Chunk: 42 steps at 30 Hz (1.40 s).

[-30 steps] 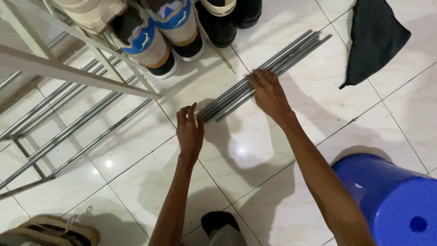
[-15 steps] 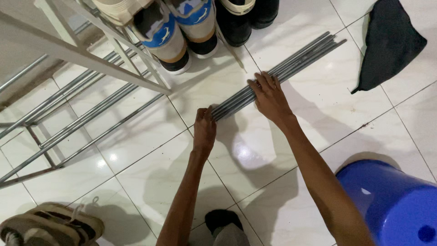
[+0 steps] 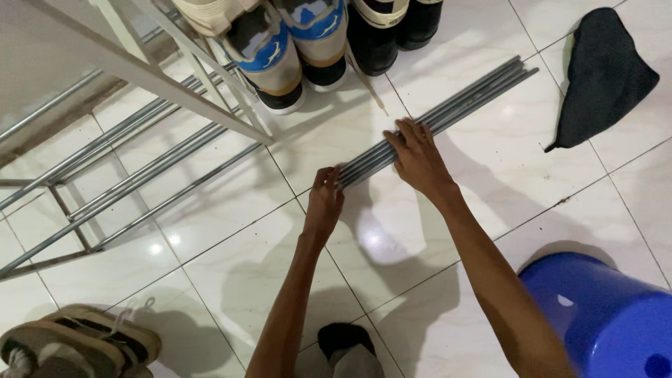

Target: The person assembles a metal shoe rack by inserting horizontal metal rods into the side frames. They repeatedly pick up rods from the floor and slide them into place across the rack structure.

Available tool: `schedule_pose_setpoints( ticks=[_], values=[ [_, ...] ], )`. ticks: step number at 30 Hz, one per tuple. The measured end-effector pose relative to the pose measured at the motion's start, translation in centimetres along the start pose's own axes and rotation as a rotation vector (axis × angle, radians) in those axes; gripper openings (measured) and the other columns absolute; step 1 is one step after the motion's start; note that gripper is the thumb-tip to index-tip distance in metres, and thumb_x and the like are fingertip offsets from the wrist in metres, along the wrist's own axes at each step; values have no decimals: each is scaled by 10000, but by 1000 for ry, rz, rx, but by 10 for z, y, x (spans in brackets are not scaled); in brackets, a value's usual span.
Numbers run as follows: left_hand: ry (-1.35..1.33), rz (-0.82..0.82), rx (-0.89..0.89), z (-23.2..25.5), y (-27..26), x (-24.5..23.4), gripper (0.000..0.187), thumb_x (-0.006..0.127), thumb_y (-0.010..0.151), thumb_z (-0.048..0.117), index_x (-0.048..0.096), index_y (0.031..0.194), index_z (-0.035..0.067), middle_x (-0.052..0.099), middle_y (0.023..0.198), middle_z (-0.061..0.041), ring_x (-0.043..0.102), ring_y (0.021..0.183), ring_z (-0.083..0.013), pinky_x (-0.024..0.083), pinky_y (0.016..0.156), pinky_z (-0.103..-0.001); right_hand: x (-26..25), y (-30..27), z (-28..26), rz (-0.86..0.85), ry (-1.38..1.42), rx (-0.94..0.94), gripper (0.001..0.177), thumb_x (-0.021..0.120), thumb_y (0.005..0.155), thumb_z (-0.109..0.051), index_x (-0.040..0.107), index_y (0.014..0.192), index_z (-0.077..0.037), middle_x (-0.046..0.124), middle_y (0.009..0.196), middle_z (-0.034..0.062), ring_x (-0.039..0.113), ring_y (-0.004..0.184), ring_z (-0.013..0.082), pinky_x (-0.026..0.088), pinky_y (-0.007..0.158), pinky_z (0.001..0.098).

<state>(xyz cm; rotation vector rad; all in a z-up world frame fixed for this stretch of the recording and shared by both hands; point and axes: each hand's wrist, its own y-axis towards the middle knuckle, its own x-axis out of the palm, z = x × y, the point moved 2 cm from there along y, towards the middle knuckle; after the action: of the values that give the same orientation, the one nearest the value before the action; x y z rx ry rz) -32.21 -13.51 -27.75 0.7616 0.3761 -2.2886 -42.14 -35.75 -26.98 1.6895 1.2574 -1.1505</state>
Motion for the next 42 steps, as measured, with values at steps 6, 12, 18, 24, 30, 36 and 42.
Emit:
schedule_pose_setpoints(
  ticks=[6, 12, 18, 24, 30, 36, 42],
  values=[
    [-14, 31, 82, 3, 6, 6, 538, 637, 869, -66, 530, 1395, -28, 564, 1311, -235, 661, 1052, -400, 597, 879, -431, -1, 8, -25, 41, 53, -36, 581, 712, 808, -8, 611, 1380, -8, 497, 1493, 232, 412, 1441, 385, 276, 1228, 547],
    [81, 86, 57, 0, 4, -21, 482, 661, 887, -11, 568, 1360, -21, 591, 1260, -225, 654, 1027, -396, 572, 872, -445, 12, 16, -75, 63, 108, -110, 529, 675, 830, 22, 631, 1356, -23, 515, 1481, 209, 425, 1433, 368, 274, 1238, 516],
    [145, 253, 130, 2, -14, -99, 274, 679, 952, 46, 657, 1225, 31, 651, 1060, -138, 692, 936, -314, 592, 774, -413, -2, 30, -142, 23, 147, -312, 382, 668, 896, 23, 668, 1278, 10, 591, 1355, 157, 511, 1372, 320, 429, 1192, 412],
    [283, 468, 237, 3, -38, -188, 266, 695, 943, 18, 673, 1206, 43, 631, 1040, -117, 664, 934, -305, 575, 732, -414, -37, 54, -228, 161, 216, -495, 374, 654, 808, 42, 715, 1177, 35, 603, 1338, 197, 526, 1321, 343, 465, 1097, 427],
    [406, 608, 223, -10, -50, -267, 238, 708, 957, 14, 670, 1189, 50, 639, 1064, -101, 628, 1021, -301, 568, 778, -415, -58, 88, -298, 192, 193, -598, 364, 627, 816, 84, 720, 1162, 20, 612, 1336, 189, 551, 1333, 338, 480, 1120, 408],
    [503, 699, 177, -41, -82, -320, 282, 717, 910, 27, 671, 1188, 39, 637, 1115, -122, 606, 1067, -311, 564, 851, -434, -69, 118, -351, 226, 240, -746, 308, 623, 878, 47, 703, 1175, 46, 697, 1138, 188, 624, 1176, 359, 506, 1062, 456],
    [562, 824, 63, -85, -128, -363, 192, 702, 941, 29, 696, 1133, 19, 661, 1061, -123, 616, 1041, -315, 561, 858, -431, -70, 150, -418, -176, -38, -436, 284, 622, 1108, -270, 677, 1074, 7, 616, 713, 182, 665, 790, 376, 549, 770, 464]
  ],
)
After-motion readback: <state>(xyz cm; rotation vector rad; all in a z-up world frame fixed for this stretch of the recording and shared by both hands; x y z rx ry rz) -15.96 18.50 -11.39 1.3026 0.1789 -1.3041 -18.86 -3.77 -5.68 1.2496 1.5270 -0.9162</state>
